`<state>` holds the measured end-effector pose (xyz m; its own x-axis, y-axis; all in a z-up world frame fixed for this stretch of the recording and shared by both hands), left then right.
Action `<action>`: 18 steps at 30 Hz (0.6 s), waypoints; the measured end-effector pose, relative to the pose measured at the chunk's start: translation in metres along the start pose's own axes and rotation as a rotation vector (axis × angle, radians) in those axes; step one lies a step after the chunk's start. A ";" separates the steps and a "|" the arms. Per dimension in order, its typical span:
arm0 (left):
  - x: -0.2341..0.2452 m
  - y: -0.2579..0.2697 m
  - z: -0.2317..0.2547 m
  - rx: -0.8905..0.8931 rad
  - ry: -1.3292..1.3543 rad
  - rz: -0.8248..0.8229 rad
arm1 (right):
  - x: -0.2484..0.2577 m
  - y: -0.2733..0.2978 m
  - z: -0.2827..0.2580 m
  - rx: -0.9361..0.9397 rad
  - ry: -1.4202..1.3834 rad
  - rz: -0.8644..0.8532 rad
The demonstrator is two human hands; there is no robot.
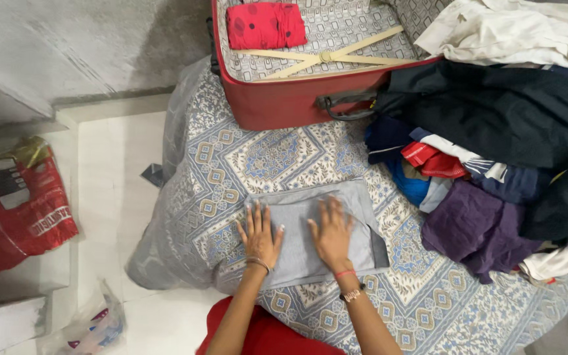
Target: The person folds a red polka-dot top and a grey collared shirt by hand and places them inside an open red suitcase.
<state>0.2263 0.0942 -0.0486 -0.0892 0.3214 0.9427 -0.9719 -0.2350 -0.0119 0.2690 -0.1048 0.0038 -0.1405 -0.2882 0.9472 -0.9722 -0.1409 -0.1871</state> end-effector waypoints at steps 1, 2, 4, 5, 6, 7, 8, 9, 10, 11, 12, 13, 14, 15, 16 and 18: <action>0.003 -0.005 -0.002 -0.033 -0.005 0.049 | -0.002 -0.004 -0.004 -0.005 0.006 -0.013; 0.001 -0.010 -0.005 -0.031 0.000 0.035 | -0.006 -0.008 -0.020 0.111 -0.047 -0.040; 0.000 -0.021 -0.016 -0.036 -0.028 -0.006 | -0.014 -0.015 -0.033 0.215 -0.111 -0.083; 0.001 -0.022 -0.022 -0.032 -0.032 -0.026 | -0.015 -0.018 -0.026 0.226 -0.043 -0.095; 0.005 -0.021 -0.030 -0.016 -0.029 -0.019 | -0.017 -0.020 -0.019 0.238 0.024 -0.106; 0.009 -0.023 -0.035 -0.003 -0.022 -0.011 | -0.017 -0.022 -0.009 0.230 0.023 -0.123; 0.010 -0.022 -0.039 -0.001 -0.022 -0.029 | -0.013 -0.026 0.005 0.166 0.007 -0.108; 0.011 -0.023 -0.044 0.030 0.010 -0.027 | -0.010 -0.029 0.018 0.104 -0.006 -0.089; 0.011 -0.022 -0.047 0.062 0.042 -0.024 | -0.011 -0.029 0.023 0.098 -0.003 -0.101; 0.010 -0.023 -0.048 0.062 0.040 -0.035 | -0.010 -0.030 0.026 0.089 0.010 -0.090; 0.014 -0.024 -0.046 0.039 0.050 0.015 | -0.008 -0.029 0.028 0.080 0.024 -0.079; 0.017 -0.021 -0.043 0.014 0.063 0.065 | -0.008 -0.026 0.027 0.074 0.027 -0.088; 0.016 -0.014 -0.042 0.013 0.064 0.053 | -0.004 -0.023 0.023 0.072 0.014 -0.048; 0.019 -0.010 -0.042 0.038 0.188 0.087 | 0.001 -0.021 0.018 0.073 0.002 -0.006; 0.022 -0.004 -0.041 0.064 0.311 0.121 | 0.003 -0.014 0.013 0.069 0.006 -0.013; 0.020 0.020 -0.038 0.110 0.308 0.062 | 0.007 0.009 -0.016 0.241 -0.013 -0.067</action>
<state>0.1965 0.1310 -0.0431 -0.2256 0.5612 0.7963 -0.9347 -0.3551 -0.0145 0.2565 -0.0924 0.0126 -0.0731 -0.2821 0.9566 -0.9064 -0.3814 -0.1817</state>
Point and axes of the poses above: each hand's wrist, its own y-axis away from the middle knuckle, its own x-axis out of the back of the hand, z = x × y, the point moved 10 cm from there along -y, towards the middle knuckle, and after that the axes turned 7 degrees about z, right-handed, at the moved point
